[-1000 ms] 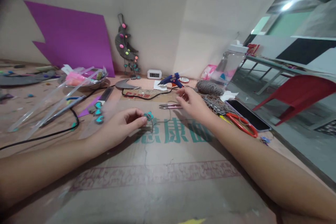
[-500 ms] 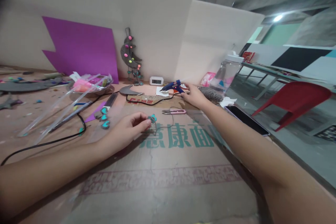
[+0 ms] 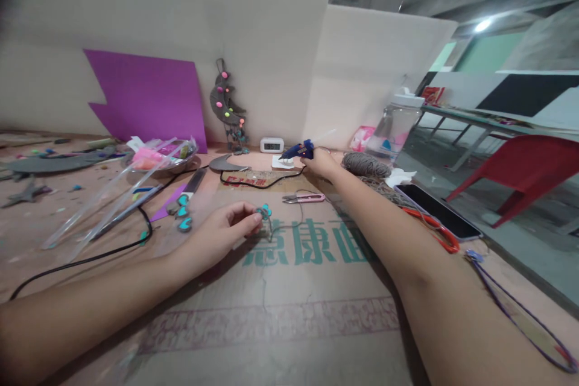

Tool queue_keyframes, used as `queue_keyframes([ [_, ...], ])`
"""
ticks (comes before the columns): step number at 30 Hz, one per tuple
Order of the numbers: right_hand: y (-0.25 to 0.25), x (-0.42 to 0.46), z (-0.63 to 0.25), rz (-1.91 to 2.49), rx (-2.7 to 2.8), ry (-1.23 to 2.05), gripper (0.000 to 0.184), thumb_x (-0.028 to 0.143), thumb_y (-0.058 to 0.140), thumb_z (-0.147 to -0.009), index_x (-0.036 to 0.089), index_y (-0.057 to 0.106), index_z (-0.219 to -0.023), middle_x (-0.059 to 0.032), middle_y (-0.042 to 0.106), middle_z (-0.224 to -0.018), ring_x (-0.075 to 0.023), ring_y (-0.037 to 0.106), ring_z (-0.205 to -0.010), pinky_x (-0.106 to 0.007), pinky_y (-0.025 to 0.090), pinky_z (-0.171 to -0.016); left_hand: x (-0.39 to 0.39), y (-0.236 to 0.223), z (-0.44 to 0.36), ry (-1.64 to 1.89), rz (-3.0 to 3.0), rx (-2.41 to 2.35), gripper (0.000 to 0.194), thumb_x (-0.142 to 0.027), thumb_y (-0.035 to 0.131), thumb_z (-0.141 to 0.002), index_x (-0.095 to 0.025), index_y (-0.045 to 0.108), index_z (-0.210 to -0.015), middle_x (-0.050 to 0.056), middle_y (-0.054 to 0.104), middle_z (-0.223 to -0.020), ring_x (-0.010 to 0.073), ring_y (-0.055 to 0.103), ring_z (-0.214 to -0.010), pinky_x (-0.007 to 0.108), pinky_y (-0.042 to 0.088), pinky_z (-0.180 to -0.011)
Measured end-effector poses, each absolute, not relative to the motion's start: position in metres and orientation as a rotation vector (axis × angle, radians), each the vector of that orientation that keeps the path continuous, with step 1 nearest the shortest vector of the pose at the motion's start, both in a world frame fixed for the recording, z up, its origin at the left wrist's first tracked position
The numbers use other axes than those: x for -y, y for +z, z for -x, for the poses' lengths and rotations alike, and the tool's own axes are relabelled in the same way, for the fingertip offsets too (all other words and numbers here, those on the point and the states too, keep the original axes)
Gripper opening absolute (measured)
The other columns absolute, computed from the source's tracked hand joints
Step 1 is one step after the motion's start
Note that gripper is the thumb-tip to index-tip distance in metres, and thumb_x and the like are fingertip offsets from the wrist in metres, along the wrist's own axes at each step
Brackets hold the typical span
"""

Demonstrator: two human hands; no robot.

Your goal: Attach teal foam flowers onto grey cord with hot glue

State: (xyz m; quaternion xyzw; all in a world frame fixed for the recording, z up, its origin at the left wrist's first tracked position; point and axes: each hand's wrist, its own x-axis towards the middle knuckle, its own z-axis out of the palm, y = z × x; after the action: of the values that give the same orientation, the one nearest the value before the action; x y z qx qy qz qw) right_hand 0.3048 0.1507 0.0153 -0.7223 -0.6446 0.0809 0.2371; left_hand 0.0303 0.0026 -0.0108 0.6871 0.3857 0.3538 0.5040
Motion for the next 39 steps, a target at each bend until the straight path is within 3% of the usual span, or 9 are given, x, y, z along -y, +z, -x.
queue_keyframes([
  [5, 0.032, -0.140, -0.301, 1.831, 1.693, 0.204, 0.034, 0.037, 0.065, -0.088, 0.009, 0.068, -0.108, -0.0150, 0.073, -0.102, -0.0273, 0.067, -0.095, -0.036, 0.052, -0.083, -0.004, -0.016, -0.030, 0.861, -1.639, -0.906, 0.026, -0.042, 0.058, -0.088, -0.017, 0.059, -0.085, 0.003, 0.065, -0.085, 0.0170, 0.060, -0.079, 0.028, 0.044, -0.071],
  [13, 0.053, -0.083, -0.287, 1.537, 1.728, 0.379, 0.027, 0.035, 0.055, -0.091, 0.015, 0.071, -0.100, -0.0123, 0.076, -0.101, -0.0222, 0.071, -0.092, -0.031, 0.055, -0.080, -0.003, -0.016, -0.029, 0.878, -1.664, -0.899, 0.026, -0.042, 0.058, -0.089, -0.017, 0.058, -0.084, 0.003, 0.063, -0.082, 0.0172, 0.059, -0.078, 0.029, 0.045, -0.072],
  [21, 0.042, 0.006, -0.279, 1.336, 1.677, 0.568, 0.028, 0.046, 0.070, -0.082, 0.020, 0.069, -0.094, -0.0101, 0.076, -0.102, -0.0255, 0.072, -0.092, -0.043, 0.057, -0.088, -0.002, -0.013, -0.030, 0.895, -1.683, -0.917, 0.025, -0.041, 0.060, -0.086, -0.018, 0.055, -0.080, -0.001, 0.061, -0.075, 0.0153, 0.057, -0.071, 0.026, 0.043, -0.067],
  [25, 0.025, 0.034, -0.283, 1.362, 1.810, 0.517, 0.028, 0.050, 0.064, -0.087, 0.024, 0.072, -0.092, -0.0079, 0.076, -0.101, -0.0271, 0.071, -0.099, -0.045, 0.054, -0.096, 0.001, -0.011, -0.030, 0.893, -1.708, -0.903, 0.023, -0.038, 0.060, -0.086, -0.018, 0.055, -0.078, -0.002, 0.059, -0.074, 0.0142, 0.056, -0.070, 0.025, 0.042, -0.066],
  [30, 0.007, 0.049, -0.285, 1.354, 1.920, 0.434, 0.033, 0.055, 0.056, -0.088, 0.027, 0.073, -0.091, -0.0057, 0.076, -0.101, -0.0289, 0.071, -0.101, -0.046, 0.056, -0.094, 0.001, -0.011, -0.028, 0.869, -1.773, -0.950, 0.022, -0.039, 0.058, -0.087, -0.018, 0.057, -0.079, -0.001, 0.062, -0.076, 0.0147, 0.056, -0.069, 0.025, 0.041, -0.063],
  [36, 0.019, 0.055, -0.266, 1.324, 1.962, 0.399, 0.027, 0.048, 0.058, -0.084, 0.022, 0.068, -0.079, -0.0052, 0.070, -0.076, -0.0228, 0.069, -0.069, -0.038, 0.061, -0.071, 0.003, -0.005, -0.028, 0.929, -1.844, -1.022, 0.018, -0.034, 0.058, -0.086, -0.018, 0.058, -0.077, 0.000, 0.066, -0.078, 0.0161, 0.059, -0.073, 0.027, 0.044, -0.071],
  [39, 0.022, 0.055, -0.260, 1.339, 1.955, 0.360, 0.025, 0.045, 0.061, -0.081, 0.022, 0.063, -0.070, -0.0029, 0.063, -0.066, -0.0203, 0.063, -0.061, -0.039, 0.060, -0.075, 0.004, -0.003, -0.027, 0.959, -1.847, -1.037, 0.017, -0.034, 0.058, -0.086, -0.018, 0.058, -0.078, 0.000, 0.066, -0.079, 0.0169, 0.059, -0.075, 0.028, 0.044, -0.071],
])
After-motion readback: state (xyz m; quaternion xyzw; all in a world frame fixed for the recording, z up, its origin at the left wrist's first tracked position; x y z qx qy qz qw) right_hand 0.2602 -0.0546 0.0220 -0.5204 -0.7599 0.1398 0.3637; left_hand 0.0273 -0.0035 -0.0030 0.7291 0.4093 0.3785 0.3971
